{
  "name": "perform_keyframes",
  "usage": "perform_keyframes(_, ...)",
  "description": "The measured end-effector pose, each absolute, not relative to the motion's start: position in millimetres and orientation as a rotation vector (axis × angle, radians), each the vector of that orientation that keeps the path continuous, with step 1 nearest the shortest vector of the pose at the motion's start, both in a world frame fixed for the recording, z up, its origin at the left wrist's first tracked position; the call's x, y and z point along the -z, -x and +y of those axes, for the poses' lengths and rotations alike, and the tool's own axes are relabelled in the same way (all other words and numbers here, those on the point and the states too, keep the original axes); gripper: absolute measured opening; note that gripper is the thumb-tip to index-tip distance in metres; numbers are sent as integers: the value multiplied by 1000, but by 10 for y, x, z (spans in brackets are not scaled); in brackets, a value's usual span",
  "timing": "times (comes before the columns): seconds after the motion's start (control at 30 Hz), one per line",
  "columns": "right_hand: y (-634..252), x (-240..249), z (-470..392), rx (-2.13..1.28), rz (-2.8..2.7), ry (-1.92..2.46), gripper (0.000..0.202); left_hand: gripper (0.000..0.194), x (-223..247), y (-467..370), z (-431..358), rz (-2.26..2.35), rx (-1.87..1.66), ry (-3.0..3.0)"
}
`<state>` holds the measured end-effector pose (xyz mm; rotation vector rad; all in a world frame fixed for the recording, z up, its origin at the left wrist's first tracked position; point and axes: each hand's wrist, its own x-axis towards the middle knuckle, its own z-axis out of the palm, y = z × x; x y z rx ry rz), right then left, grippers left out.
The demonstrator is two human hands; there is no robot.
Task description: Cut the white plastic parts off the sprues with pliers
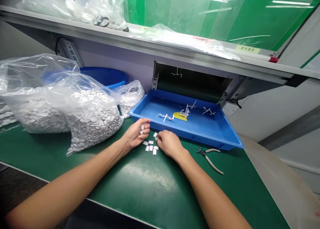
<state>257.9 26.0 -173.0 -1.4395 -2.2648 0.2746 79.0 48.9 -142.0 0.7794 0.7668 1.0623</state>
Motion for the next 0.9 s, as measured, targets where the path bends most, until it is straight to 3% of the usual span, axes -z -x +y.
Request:
perform_keyframes(0.3,-2671,1684,38,-212,-2035,1095,22,41,1561,-903,324,950,-861,-1172)
perform_keyframes(0.57,-2627,1657,31,-595,-1690,1221,27,28,1497,-925,321,979,-916,-1156)
perform_keyframes(0.8,-2642,1602,26,-341,-1800,1239,16,33,1583,-1004,281,1033,-837,-1247)
perform_keyframes(0.9,-2634,1609,32,-430,-1749,1204,16,28,1552,-1035,239,1041,-870,-1300)
